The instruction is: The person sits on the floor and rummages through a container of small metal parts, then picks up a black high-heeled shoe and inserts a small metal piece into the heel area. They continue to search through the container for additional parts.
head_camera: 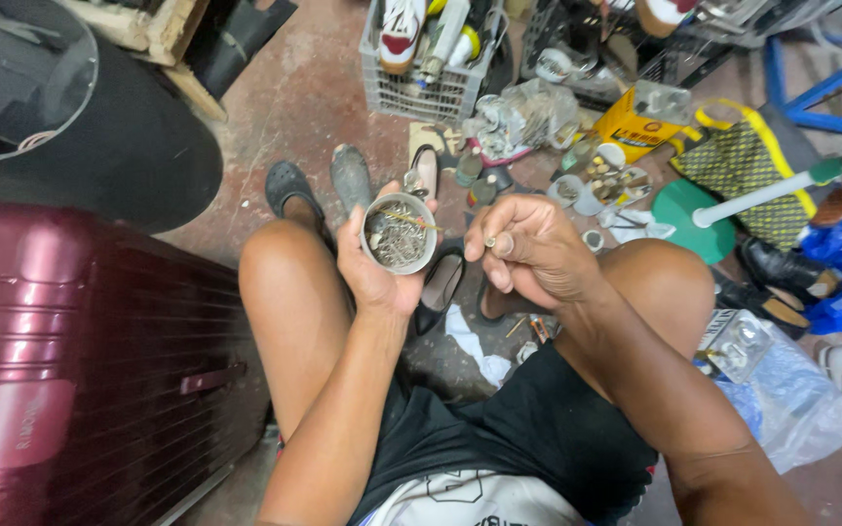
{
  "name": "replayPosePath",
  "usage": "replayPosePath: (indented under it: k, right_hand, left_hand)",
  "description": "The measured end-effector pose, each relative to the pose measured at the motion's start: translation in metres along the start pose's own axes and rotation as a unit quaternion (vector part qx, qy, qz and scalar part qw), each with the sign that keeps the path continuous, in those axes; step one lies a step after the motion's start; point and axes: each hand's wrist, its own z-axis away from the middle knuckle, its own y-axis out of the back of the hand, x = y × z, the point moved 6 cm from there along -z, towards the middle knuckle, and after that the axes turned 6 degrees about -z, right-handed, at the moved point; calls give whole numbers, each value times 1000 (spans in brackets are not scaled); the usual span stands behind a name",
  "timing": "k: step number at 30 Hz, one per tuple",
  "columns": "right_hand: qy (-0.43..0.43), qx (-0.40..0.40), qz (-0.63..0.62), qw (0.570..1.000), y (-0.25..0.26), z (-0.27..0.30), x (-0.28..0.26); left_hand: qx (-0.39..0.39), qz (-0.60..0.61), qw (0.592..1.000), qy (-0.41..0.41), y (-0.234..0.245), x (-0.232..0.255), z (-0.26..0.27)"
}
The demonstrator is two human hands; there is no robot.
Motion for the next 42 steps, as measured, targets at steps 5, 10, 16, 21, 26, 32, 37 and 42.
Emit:
replayPosePath:
  k: [5, 10, 16, 21, 26, 32, 37, 42]
  right_hand:
    - [23, -31, -37, 999, 0, 1, -4]
    - [24, -45, -40, 998, -4, 2, -4]
    - [19, -49, -26, 998, -8, 2, -3]
    - [17, -37, -10, 999, -13, 2, -4]
    - [78, -29, 81, 993, -22, 7, -31]
    - [279, 41, 128, 951, -6, 77, -120]
    - [320, 91, 43, 942, 41, 134, -131]
    - [320, 181, -2, 930, 105, 170, -92]
  left_hand:
    - [-4, 3, 1000, -8, -2, 2, 0]
    - [-6, 6, 1000, -12, -4, 3, 0]
    - [-10, 9, 1000, -19, -3, 4, 0]
    - [-10, 16, 1000, -17, -1, 4, 0]
    - [-16, 8, 1000, -20, 0, 5, -1]
    - [-42, 21, 999, 21, 1, 4, 9]
    - [-81, 0, 994, 67, -5, -8, 12]
    - [-146, -22, 984, 102, -8, -35, 5]
